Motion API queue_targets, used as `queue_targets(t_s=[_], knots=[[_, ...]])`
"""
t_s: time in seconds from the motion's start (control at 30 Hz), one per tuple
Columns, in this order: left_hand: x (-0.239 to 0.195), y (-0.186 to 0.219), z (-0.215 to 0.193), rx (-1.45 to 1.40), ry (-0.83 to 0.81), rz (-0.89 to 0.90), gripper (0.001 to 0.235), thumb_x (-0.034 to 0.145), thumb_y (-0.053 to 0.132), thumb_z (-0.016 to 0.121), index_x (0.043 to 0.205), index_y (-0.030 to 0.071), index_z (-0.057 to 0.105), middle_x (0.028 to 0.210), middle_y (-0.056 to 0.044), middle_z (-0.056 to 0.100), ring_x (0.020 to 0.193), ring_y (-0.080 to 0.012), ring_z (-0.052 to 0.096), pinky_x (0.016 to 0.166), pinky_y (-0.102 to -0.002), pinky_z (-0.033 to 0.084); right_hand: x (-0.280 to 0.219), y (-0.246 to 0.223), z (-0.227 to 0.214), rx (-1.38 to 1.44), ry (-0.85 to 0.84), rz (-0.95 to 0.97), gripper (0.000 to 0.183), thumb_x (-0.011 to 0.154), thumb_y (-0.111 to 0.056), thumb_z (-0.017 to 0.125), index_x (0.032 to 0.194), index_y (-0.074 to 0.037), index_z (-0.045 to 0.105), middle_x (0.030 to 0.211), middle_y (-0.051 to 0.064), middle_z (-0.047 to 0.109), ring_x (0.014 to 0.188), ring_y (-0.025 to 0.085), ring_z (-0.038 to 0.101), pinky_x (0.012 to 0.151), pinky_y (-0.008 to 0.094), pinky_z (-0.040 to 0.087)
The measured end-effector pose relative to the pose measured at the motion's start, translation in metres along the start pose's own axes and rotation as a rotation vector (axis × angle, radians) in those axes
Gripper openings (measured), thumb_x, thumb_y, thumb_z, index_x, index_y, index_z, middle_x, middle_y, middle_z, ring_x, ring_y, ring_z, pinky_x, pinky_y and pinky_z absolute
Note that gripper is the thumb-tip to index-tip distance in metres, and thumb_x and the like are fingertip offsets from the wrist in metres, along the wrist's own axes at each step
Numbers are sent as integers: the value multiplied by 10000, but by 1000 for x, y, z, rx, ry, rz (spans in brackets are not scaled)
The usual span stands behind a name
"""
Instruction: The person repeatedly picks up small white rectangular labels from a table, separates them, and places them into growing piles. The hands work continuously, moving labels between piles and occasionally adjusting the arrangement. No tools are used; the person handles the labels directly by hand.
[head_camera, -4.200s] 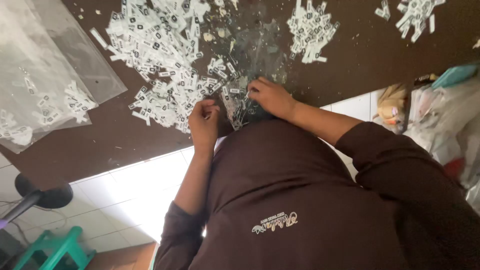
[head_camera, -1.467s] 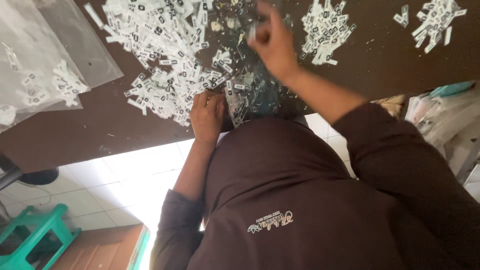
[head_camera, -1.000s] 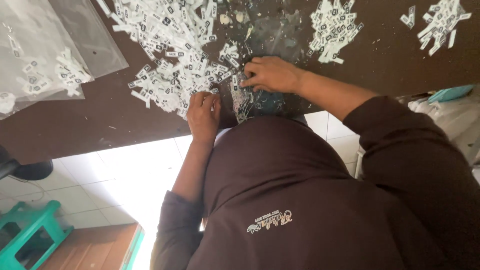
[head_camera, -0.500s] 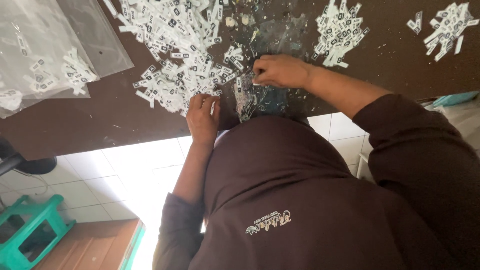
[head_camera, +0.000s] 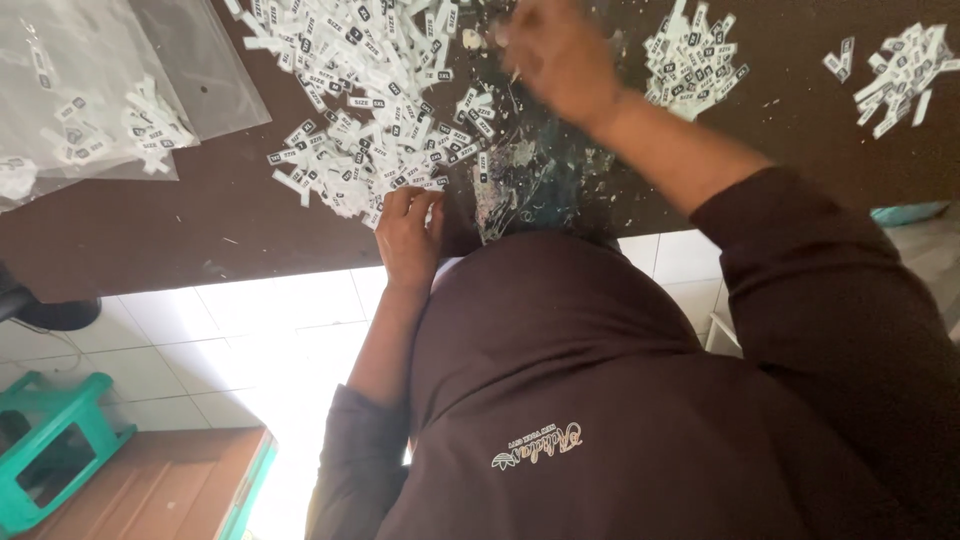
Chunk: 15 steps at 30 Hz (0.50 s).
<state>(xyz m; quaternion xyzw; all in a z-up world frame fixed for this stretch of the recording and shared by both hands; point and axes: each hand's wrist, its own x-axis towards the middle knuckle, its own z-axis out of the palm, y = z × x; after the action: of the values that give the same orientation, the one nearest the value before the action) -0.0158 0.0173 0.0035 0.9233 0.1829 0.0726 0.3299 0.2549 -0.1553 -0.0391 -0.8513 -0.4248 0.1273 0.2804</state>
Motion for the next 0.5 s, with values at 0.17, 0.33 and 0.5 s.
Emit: queue_targets(t_s=[0.17, 0.33, 0.5], knots=[[-2, -1, -2, -1, 7, -54, 96, 879, 64, 781, 955, 109, 744, 979, -36, 663, 904, -236, 648, 724, -384, 546, -22, -45, 26, -13, -161, -296, 246, 915, -192, 785, 1150, -121, 783, 990, 39, 588, 952, 235, 577, 734, 376, 540], [-8, -5, -2, -5, 20, -42, 89, 887, 60, 782, 958, 99, 744, 976, -37, 660, 901, -244, 643, 729, -387, 544, -41, -51, 23, 72, -101, -258, 164, 935, -102, 764, 1097, -94, 746, 1139, 67, 644, 1055, 241, 631, 850, 378, 572], [-10, -9, -1, -14, 31, -72, 92, 876, 61, 789, 947, 102, 747, 965, -32, 666, 897, -239, 646, 727, -388, 541, -45, -55, 13, 429, -71, 20, 151, 989, -54, 747, 1125, -40, 681, 1207, 107, 685, 1063, 234, 697, 940, 357, 592]])
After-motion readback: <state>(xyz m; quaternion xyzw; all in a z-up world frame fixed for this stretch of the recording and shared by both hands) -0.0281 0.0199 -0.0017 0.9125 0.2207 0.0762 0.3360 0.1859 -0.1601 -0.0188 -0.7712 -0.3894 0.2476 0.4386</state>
